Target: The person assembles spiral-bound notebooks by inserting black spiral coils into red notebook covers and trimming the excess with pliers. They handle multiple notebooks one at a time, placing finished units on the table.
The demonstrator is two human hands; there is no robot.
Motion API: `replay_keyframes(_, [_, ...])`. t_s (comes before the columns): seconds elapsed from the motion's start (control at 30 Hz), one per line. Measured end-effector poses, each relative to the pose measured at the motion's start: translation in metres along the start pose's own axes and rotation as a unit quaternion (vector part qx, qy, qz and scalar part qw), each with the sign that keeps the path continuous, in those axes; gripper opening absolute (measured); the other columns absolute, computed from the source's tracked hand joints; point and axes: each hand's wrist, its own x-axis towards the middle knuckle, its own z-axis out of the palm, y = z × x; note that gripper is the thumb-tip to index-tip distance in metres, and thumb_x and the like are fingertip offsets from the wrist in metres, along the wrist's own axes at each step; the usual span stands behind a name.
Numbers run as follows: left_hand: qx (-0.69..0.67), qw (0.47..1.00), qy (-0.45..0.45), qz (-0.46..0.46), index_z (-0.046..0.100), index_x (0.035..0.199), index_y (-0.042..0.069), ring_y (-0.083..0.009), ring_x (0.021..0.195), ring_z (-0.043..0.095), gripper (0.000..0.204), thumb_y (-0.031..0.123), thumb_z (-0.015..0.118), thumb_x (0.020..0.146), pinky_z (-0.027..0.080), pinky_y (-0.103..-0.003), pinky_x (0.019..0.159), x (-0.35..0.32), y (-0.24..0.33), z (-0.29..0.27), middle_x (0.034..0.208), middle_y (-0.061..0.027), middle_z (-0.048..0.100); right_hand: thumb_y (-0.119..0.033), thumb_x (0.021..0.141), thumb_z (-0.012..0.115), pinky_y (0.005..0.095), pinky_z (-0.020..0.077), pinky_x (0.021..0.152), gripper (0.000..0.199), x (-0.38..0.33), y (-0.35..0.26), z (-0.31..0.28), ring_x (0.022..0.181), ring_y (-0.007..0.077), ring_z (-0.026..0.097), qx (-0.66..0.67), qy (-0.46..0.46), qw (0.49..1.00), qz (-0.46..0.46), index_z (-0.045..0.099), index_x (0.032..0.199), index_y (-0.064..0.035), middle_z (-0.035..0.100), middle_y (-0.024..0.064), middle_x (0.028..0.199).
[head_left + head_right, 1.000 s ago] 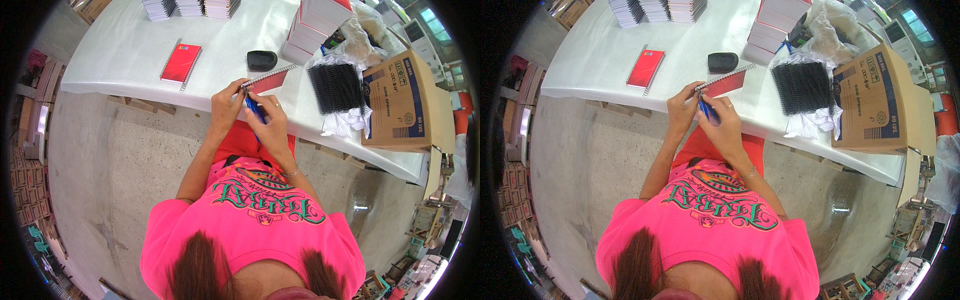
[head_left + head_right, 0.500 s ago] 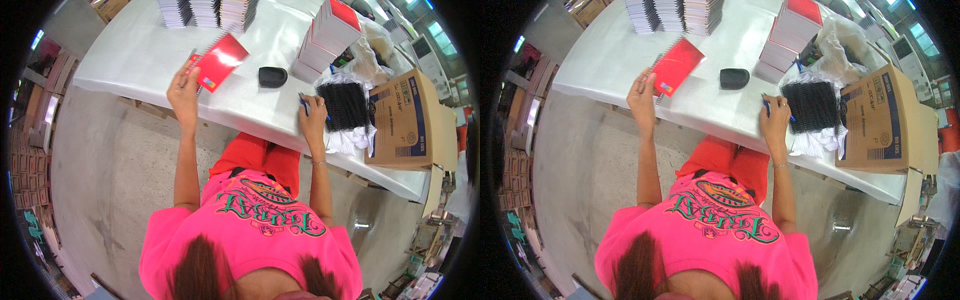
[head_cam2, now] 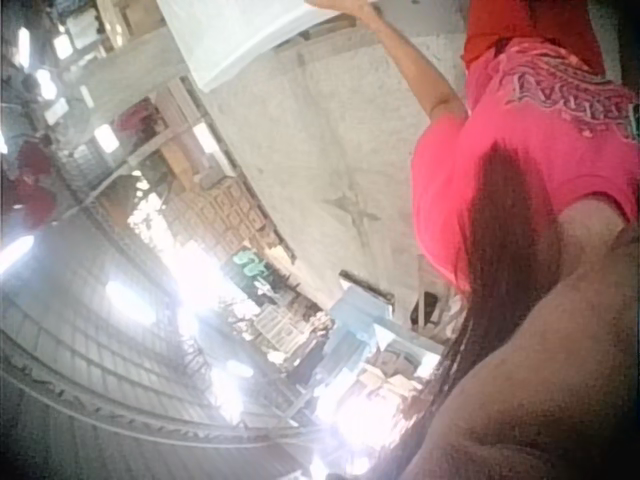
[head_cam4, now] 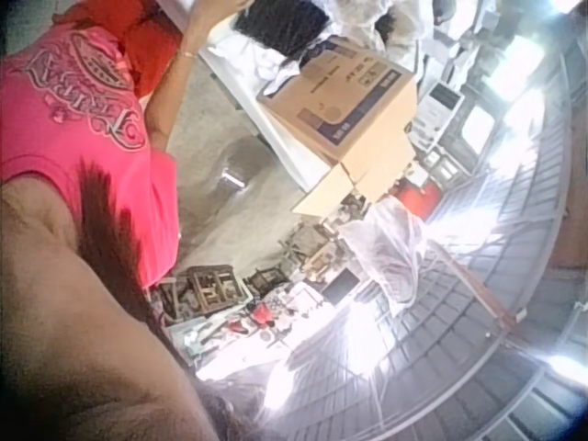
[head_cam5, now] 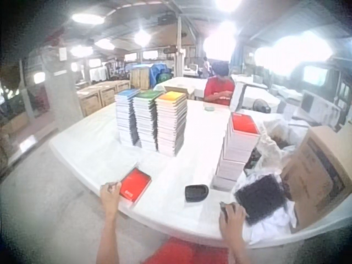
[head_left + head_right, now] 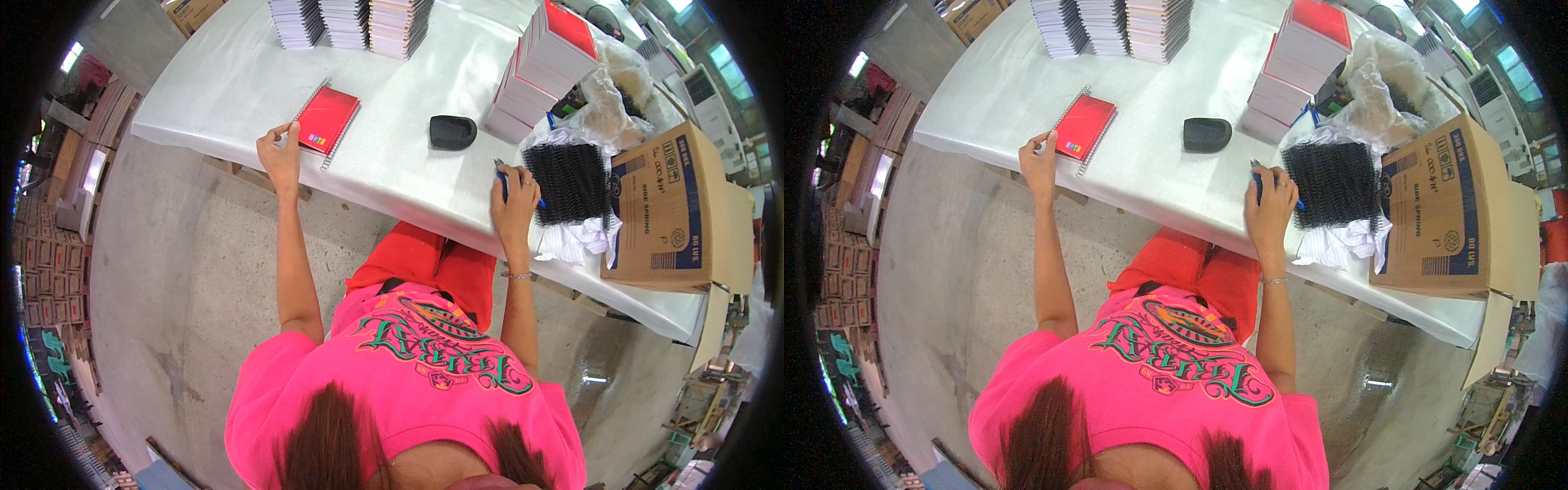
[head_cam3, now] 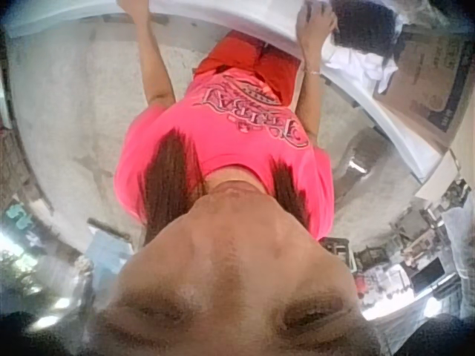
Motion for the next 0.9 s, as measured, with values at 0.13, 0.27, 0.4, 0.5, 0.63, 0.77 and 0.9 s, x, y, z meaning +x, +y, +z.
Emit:
replay_keyframes(0.13, [0.002,1.0,-0.02,-0.01,0.076,0.099,0.007,-0.0305,0.106,0.051,0.036,0.039,0.075,0.084,0.039,-0.043,0.099,-0.001,-0.014,0.002,0.107,-0.015,0.054,-0.012,0.089,0.063,0.0461,0.0331,0.104,0.027,0.002,-0.004,-0.003,0.113,0.0366,0.049,0.034,0.029,0.999,0.017,0.063,0.115,-0.0075,0.053,0.0187,0.119])
replay_keyframes(0.27, [0.01,1.0,-0.017,-0.003,0.076,0.102,0.007,-0.0294,0.103,0.054,0.038,0.041,0.074,0.085,0.042,-0.041,0.096,-0.004,-0.02,0.002,0.107,-0.0164,0.056,-0.012,0.091,0.063,0.0442,0.0345,0.102,0.022,0.013,-0.003,-0.017,0.116,0.035,0.048,0.101,0.095,0.988,0.063,0.065,0.113,-0.0076,0.053,0.0175,0.121])
replay_keyframes(0.4, [0.009,1.0,-0.026,0.009,0.076,0.104,0.007,-0.0283,0.102,0.055,0.039,0.042,0.074,0.085,0.044,-0.039,0.095,-0.003,-0.024,0.0,0.107,-0.0162,0.057,-0.013,0.092,0.063,0.0428,0.0355,0.102,0.021,0.055,0.017,-0.049,0.114,0.0307,0.051,0.064,0.164,0.984,0.015,0.066,0.111,-0.0048,0.057,0.0144,0.116])
replay_keyframes(0.5, [0.004,1.0,-0.024,0.002,0.076,0.104,0.008,-0.0277,0.102,0.056,0.039,0.042,0.074,0.085,0.044,-0.038,0.094,-0.005,-0.025,-0.002,0.107,-0.0154,0.057,-0.017,0.095,0.062,0.0392,0.0392,0.099,0.024,0.101,0.015,-0.081,0.11,0.0282,0.055,0.108,0.214,0.969,0.053,0.066,0.114,-0.0022,0.06,0.0144,0.114])
replay_keyframes(0.63, [-0.018,0.999,-0.042,-0.004,0.075,0.099,0.006,-0.0301,0.106,0.053,0.034,0.037,0.074,0.086,0.041,-0.042,0.096,-0.006,-0.017,-0.002,0.108,-0.0161,0.055,-0.033,0.1,0.055,0.0368,0.0444,0.093,0.04,0.168,0.016,-0.115,0.104,0.0249,0.057,0.212,0.263,0.939,0.058,0.063,0.12,0.0007,0.06,0.0152,0.12])
replay_keyframes(0.77, [0.011,0.999,-0.023,0.025,0.069,0.114,0.007,-0.03,0.105,0.053,0.042,0.038,0.073,0.087,0.041,-0.043,0.096,-0.007,-0.019,-0.002,0.113,-0.0169,0.054,-0.054,0.095,0.059,0.0294,0.0471,0.08,0.059,0.226,0.026,-0.117,0.095,0.0128,0.056,0.324,0.131,0.93,0.116,0.062,0.122,-0.0018,0.063,0.0068,0.106])
replay_keyframes(0.9, [0.012,0.998,0.015,0.067,0.063,0.125,0.01,-0.029,0.106,0.052,0.048,0.039,0.072,0.088,0.041,-0.043,0.096,-0.01,-0.009,-0.005,0.116,-0.0169,0.052,-0.051,0.092,0.066,0.0259,0.046,0.07,0.055,0.261,0.061,-0.109,0.079,0.0091,0.053,0.329,-0.047,0.929,0.164,0.064,0.116,-0.0011,0.06,0.0016,0.09])
